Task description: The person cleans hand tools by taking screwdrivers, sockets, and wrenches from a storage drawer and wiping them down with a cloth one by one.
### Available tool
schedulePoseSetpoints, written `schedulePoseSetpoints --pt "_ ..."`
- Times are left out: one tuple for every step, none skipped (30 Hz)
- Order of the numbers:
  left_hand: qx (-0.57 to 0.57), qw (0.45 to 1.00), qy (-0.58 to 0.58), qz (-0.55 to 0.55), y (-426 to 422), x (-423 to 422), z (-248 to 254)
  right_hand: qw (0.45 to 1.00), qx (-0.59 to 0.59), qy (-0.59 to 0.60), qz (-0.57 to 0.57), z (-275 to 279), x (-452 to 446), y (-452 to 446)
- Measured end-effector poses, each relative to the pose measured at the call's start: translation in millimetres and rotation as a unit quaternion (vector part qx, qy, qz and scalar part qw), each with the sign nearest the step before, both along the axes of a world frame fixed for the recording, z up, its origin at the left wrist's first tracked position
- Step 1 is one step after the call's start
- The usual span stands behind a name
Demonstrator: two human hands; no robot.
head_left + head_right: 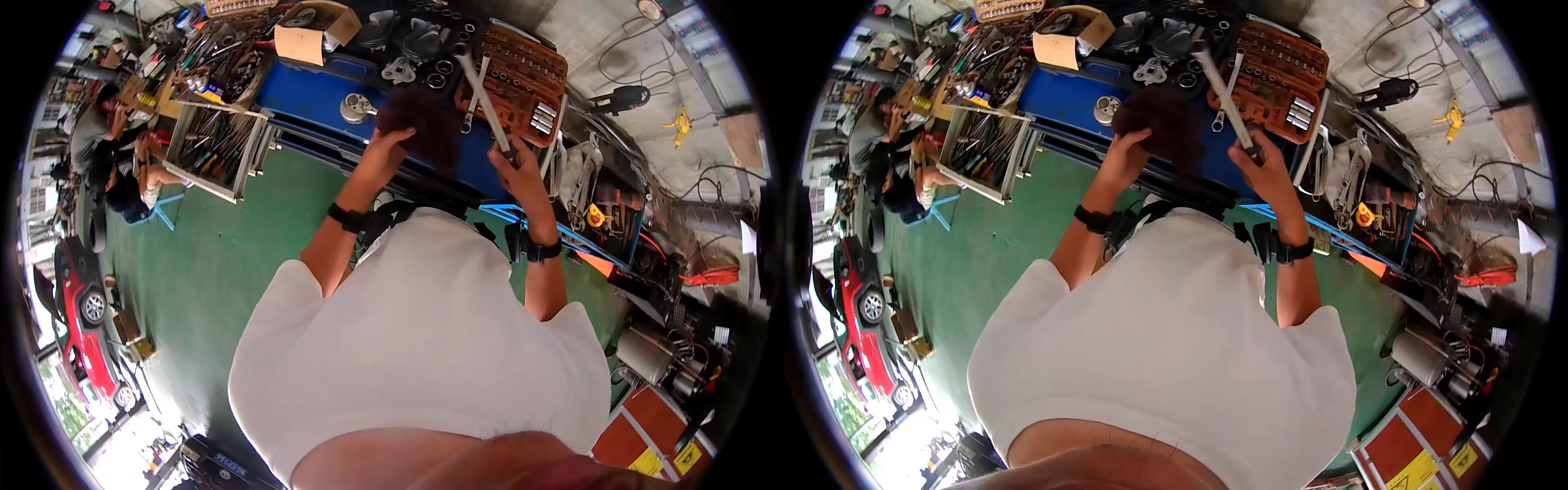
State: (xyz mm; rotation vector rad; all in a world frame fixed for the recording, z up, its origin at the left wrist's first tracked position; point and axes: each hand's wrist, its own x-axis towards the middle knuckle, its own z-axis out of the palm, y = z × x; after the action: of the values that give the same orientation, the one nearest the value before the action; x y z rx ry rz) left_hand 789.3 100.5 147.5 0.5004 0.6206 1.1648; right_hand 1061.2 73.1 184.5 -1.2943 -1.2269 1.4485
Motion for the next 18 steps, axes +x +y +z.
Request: schedulePoseSetpoints --pt "-0.002 1.000 0.003 0.009 -2.6 5.8 -3.7 0.998 -0.002 0.000 0.058 2.6 1.8 -3.1" --pt "0.015 0.999 -0.038 -0.013 -6.0 13.4 -5.6 0.993 -0.004 0.001 0.117 5.6 3.2 -6.3" --pt "0.033 0.996 -0.080 -0.035 -9.4 20.5 -7.7 0.989 -0.002 -0.014 0.145 10.4 2.7 -8.8" --pt "0.033 0.996 -0.077 -0.026 -14.5 25.4 -9.4 0.988 -0.003 -0.012 0.154 10.8 1.5 -11.7" --pt "0.025 0.991 -0.112 -0.060 -21.3 30.2 -6.7 0.987 0.019 -0.050 0.152 10.0 -0.2 -14.2" --pt "0.016 0.984 -0.149 -0.094 -30.8 37.5 0.3 0.984 0.039 -0.089 0.150 8.2 -1.3 -16.9" --pt "0.017 0.998 -0.044 -0.036 -43.9 50.6 7.8 0.981 0.084 -0.091 0.147 4.4 -1.9 -19.6" --pt "0.013 0.999 -0.042 -0.028 -48.4 56.8 10.4 0.981 0.082 -0.088 0.155 8.1 -2.5 -21.5" --pt "0.018 0.999 -0.034 0.017 -52.9 61.8 11.8 0.973 0.114 -0.122 0.161 17.5 -2.1 -24.0" --pt "0.024 0.997 -0.027 0.061 -57.6 67.9 15.7 0.963 0.147 -0.157 0.165 23.3 -0.9 -27.5" --pt "0.009 0.992 0.012 0.123 -63.0 76.2 29.2 0.961 0.147 -0.158 0.170 24.3 0.2 -29.9" --pt "0.010 0.992 0.010 0.127 -63.3 77.4 29.4 0.947 0.172 -0.198 0.188 25.7 1.5 -31.3" --pt "-0.014 0.990 -0.028 0.135 -65.1 74.0 30.1 0.932 0.193 -0.234 0.201 26.3 2.2 -35.5" --pt "-0.037 0.987 -0.063 0.140 -65.0 68.3 31.1 0.933 0.193 -0.230 0.196 30.1 3.2 -38.9" --pt "-0.037 0.988 -0.058 0.137 -65.5 64.6 31.3 0.926 0.183 -0.256 0.208 36.8 5.8 -42.5" --pt "-0.034 0.984 -0.063 0.164 -68.5 62.8 29.9 0.918 0.169 -0.282 0.222 39.1 8.2 -47.6" --pt "-0.032 0.979 -0.071 0.190 -72.7 62.6 27.2 0.920 0.162 -0.282 0.221 36.2 10.3 -52.0" --pt "-0.032 0.972 -0.081 0.216 -75.8 63.0 23.1 0.919 0.189 -0.257 0.232 32.4 13.8 -53.5"
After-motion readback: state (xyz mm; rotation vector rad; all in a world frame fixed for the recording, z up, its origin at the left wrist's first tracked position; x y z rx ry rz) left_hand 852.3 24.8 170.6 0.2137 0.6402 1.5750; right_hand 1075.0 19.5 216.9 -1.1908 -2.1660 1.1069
